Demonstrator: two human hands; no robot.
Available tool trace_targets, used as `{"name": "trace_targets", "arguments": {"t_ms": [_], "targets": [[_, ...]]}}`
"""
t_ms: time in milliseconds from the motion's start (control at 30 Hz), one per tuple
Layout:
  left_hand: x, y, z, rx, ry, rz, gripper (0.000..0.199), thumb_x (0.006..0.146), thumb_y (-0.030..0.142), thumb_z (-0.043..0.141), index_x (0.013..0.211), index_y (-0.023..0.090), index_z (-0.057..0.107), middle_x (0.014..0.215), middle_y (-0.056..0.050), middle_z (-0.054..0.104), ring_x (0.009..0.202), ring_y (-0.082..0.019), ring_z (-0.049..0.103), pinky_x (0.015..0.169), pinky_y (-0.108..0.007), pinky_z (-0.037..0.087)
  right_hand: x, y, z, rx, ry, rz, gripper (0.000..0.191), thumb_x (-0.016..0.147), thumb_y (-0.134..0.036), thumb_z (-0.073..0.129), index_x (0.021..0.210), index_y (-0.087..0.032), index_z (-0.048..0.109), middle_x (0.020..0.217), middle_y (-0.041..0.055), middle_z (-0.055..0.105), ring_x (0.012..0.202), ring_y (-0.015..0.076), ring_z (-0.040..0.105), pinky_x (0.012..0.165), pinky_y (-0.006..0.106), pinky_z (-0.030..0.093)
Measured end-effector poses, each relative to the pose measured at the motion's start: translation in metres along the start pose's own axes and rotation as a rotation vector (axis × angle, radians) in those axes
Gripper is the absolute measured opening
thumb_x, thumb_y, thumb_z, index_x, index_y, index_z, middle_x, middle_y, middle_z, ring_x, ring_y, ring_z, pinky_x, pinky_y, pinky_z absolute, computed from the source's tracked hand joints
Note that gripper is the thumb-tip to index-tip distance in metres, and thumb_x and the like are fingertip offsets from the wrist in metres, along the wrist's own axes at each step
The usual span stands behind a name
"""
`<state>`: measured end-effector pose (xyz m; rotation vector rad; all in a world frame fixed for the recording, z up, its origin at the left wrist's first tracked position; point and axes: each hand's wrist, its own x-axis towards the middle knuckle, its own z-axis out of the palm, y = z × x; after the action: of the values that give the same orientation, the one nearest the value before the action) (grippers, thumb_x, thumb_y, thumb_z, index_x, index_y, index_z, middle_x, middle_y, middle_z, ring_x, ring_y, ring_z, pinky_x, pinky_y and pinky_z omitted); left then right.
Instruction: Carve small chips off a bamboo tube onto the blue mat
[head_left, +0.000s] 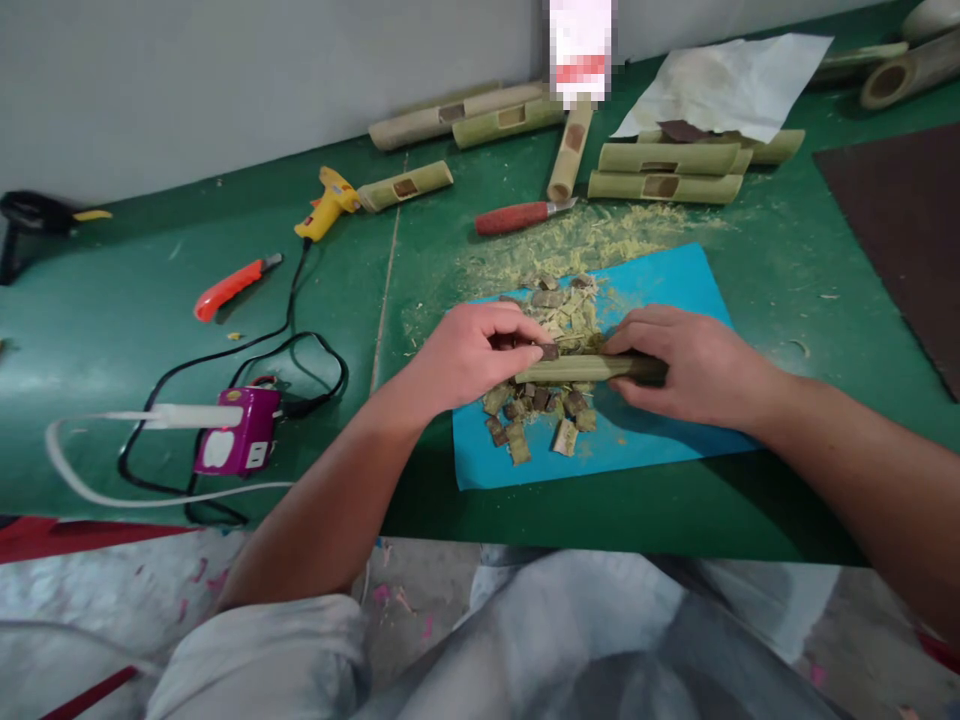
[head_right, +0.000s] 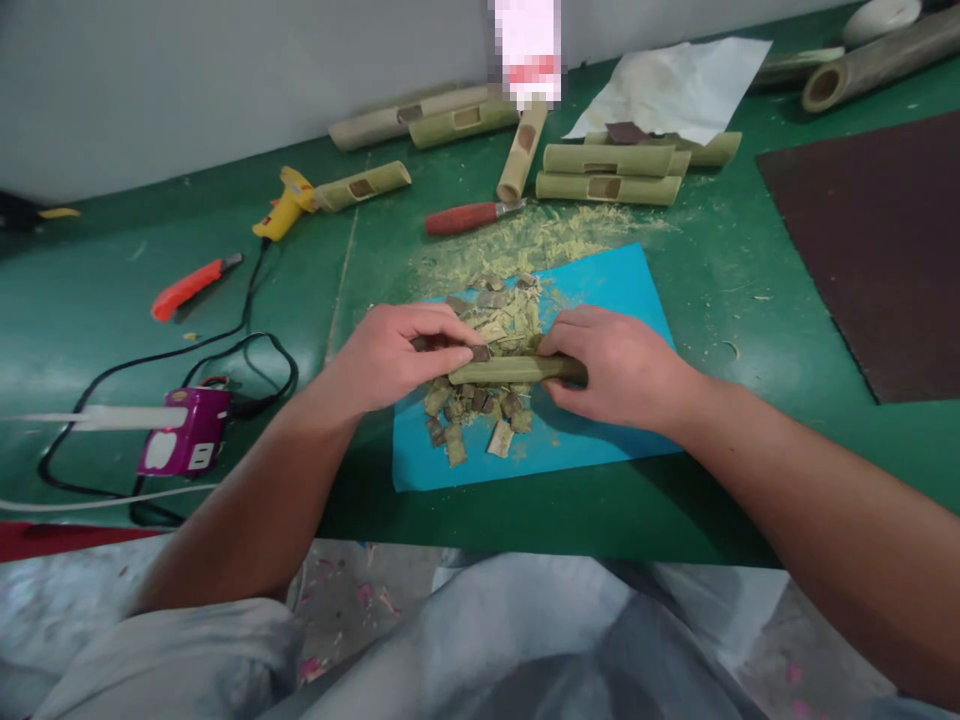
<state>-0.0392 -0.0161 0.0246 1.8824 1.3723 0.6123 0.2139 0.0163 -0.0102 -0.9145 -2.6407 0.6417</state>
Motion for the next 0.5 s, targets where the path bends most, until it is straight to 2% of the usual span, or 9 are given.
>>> {"name": "trace_targets", "arguments": {"t_ms": [200, 500], "targets": [[0.0, 0.0, 0.007, 0.046, 0.025, 0.062, 0.007, 0.08, 0.02, 0.067, 0.08, 0.019, 0.075, 0.079, -0.001, 0.064, 0.074, -0.013, 0.06, 0.068, -0.025, 0.046, -0.001, 0.0, 0.001, -0.009, 0.003, 0.009, 0.022, 0.08, -0.033, 0.056, 0.097, -0.021, 0.065, 0.098, 0.0087, 0.068, 0.096, 0.0262, 0.062, 0.076, 0.038, 0.048], [-0.002, -0.005, 0.018, 0.116, 0.158, 0.008, 0.005, 0.077, 0.022, 0.071, 0.074, 0.019, 0.072, 0.076, 0.0, 0.062, 0.069, -0.011, 0.057, 0.063, -0.024, 0.042, 0.001, -0.001, -0.001, -0.001, -0.006, 0.007, 0.019, 0.079, -0.032, 0.056, 0.095, -0.024, 0.065, 0.096, 0.0078, 0.068, 0.094, 0.0264, 0.062, 0.075, 0.039, 0.048]]}}
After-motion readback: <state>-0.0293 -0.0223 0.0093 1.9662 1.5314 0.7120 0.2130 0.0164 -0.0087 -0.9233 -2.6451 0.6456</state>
